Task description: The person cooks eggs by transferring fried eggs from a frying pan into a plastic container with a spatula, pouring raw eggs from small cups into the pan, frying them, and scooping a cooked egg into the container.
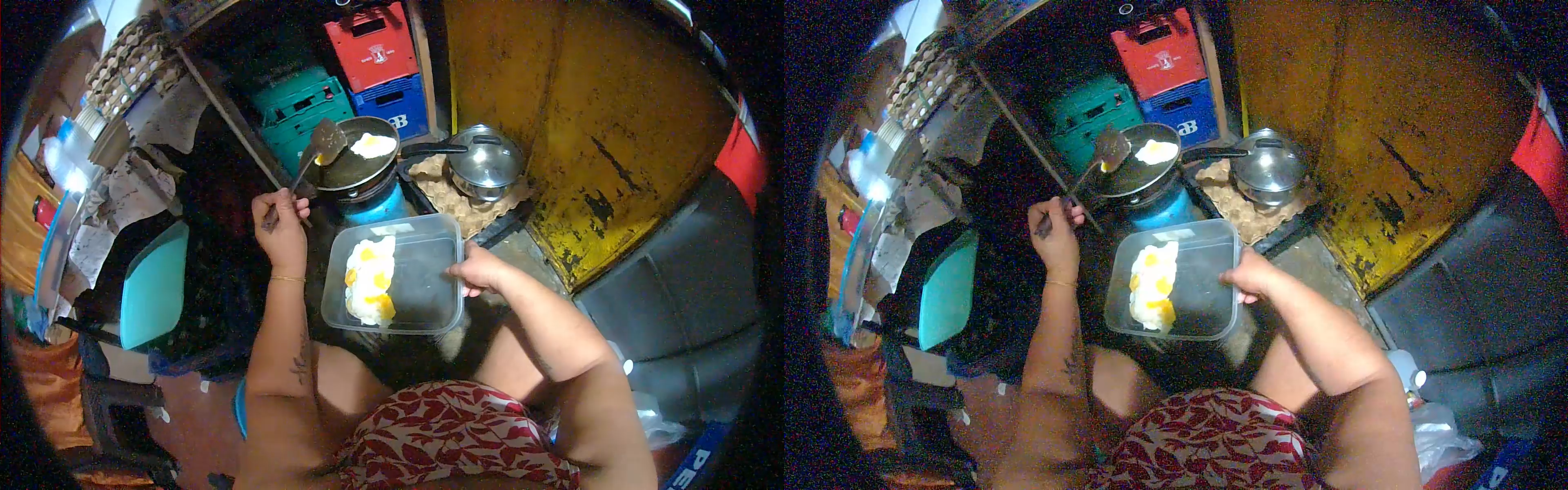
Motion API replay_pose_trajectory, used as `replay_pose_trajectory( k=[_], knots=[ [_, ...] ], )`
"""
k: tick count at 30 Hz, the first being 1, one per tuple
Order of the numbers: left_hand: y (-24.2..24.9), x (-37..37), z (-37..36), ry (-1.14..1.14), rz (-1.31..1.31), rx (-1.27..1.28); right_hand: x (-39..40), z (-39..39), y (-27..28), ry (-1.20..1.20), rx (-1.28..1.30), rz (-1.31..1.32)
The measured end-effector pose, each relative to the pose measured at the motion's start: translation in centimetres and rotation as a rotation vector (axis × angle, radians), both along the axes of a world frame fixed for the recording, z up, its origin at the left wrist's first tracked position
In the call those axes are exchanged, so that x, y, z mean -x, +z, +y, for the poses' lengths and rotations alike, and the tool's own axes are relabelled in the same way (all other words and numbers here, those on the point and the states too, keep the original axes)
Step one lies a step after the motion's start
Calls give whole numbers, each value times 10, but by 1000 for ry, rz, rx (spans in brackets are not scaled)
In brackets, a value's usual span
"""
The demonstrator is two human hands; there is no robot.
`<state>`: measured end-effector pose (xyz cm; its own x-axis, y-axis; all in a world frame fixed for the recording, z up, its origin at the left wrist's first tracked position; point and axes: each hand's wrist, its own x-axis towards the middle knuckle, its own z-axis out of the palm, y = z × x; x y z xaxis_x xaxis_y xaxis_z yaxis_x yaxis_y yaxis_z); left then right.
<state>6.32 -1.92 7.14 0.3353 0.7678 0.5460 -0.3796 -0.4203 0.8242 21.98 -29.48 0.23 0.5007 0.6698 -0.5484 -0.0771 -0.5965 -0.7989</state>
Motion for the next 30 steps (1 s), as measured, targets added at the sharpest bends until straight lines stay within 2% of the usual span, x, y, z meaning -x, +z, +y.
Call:
replay_pose_trajectory(
  k=[2,8,13,21,25,27,30],
  knots=[
    [1,2,5,69,-14,127,1,0,2,12,18,-16],
    [-15,-24,17,86,-51,313,-1,1,-2,12,47,-63],
    [-21,-41,27,79,-83,311,0,0,1,-25,72,-65],
    [-14,-15,40,77,-70,458,-1,-1,0,23,21,-26],
    [-5,-12,29,86,-28,476,-5,2,-13,16,42,-38],
    [-1,-17,19,89,-27,473,-7,3,-21,-22,-55,-26],
    [5,-20,11,91,-13,467,-1,3,-11,-75,-32,-45]
  ],
)
